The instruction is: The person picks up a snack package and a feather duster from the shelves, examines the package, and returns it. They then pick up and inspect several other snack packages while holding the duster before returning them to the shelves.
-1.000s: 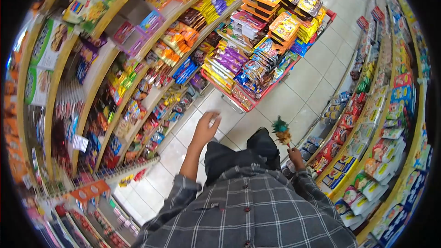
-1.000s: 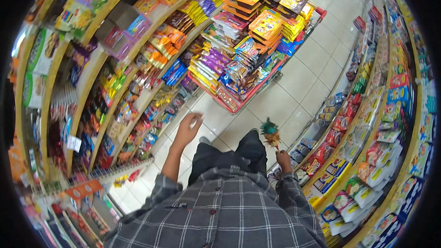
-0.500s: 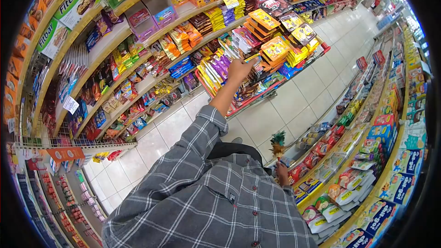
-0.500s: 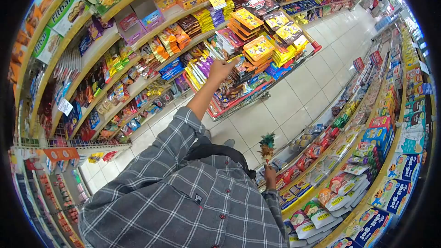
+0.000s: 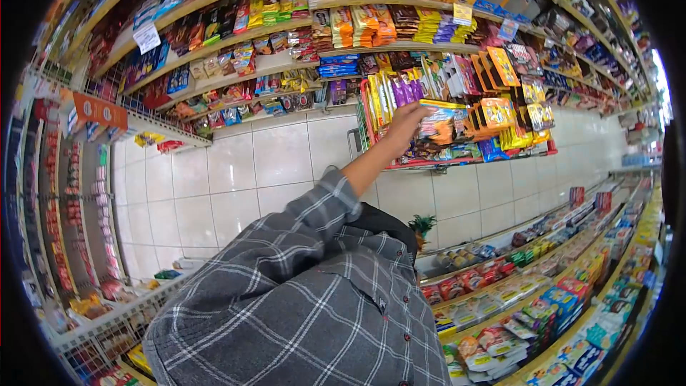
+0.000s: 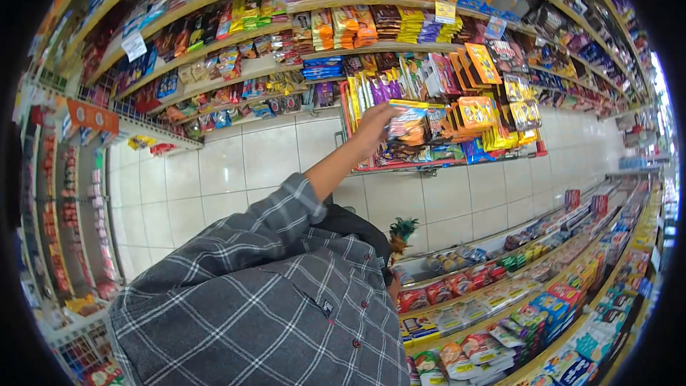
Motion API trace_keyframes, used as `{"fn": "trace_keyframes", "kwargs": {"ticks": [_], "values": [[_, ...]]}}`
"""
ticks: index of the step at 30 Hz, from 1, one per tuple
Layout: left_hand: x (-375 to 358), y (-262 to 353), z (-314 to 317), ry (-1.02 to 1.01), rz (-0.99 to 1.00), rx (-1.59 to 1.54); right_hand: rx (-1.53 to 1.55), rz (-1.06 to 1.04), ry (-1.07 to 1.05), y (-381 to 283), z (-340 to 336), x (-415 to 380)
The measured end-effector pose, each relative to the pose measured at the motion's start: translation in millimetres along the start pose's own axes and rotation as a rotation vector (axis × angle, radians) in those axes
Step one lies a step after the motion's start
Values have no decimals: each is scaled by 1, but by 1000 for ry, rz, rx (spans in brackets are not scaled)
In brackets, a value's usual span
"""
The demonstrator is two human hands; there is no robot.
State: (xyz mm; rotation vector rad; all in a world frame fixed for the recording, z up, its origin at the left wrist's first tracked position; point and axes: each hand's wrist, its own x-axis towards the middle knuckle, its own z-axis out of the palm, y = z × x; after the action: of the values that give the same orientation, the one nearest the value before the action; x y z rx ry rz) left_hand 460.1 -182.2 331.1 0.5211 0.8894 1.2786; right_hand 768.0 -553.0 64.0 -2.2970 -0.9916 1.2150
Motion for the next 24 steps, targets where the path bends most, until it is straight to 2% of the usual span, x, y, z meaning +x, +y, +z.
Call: {"fn": "trace_keyframes", "kwargs": {"ticks": [2,3,5,7,9,12,16,17,18,19,20,22,24], "values": [[-25,4,-29,3,-71,-352,28,19,34,-21,-14,0],[-39,3,-51,32,-104,-347,89,43,64,-32,-22,3],[-70,8,-88,112,-143,-374,449,113,181,-64,-38,3],[-99,13,-115,163,-145,-384,871,95,305,-140,-61,-17],[-126,14,-140,161,-145,-335,899,-87,538,-257,-66,-71],[-149,19,-159,166,-137,-338,643,-575,234,-302,-58,-97],[-175,40,-178,129,-149,-366,17,-944,-206,-374,-3,-152],[-185,42,-193,65,-177,-409,-102,-993,-254,-384,14,-162],[-196,41,-203,45,-138,-547,-228,-1038,-307,-390,28,-171],[-208,43,-215,111,-138,-496,-262,-1007,-294,-393,41,-177],[-220,57,-217,173,-129,-450,-225,-917,-261,-392,50,-178],[-243,85,-224,170,-78,-406,-181,-755,-214,-389,66,-169],[-270,93,-239,236,-85,-456,-151,-762,-200,-384,77,-173]]}}
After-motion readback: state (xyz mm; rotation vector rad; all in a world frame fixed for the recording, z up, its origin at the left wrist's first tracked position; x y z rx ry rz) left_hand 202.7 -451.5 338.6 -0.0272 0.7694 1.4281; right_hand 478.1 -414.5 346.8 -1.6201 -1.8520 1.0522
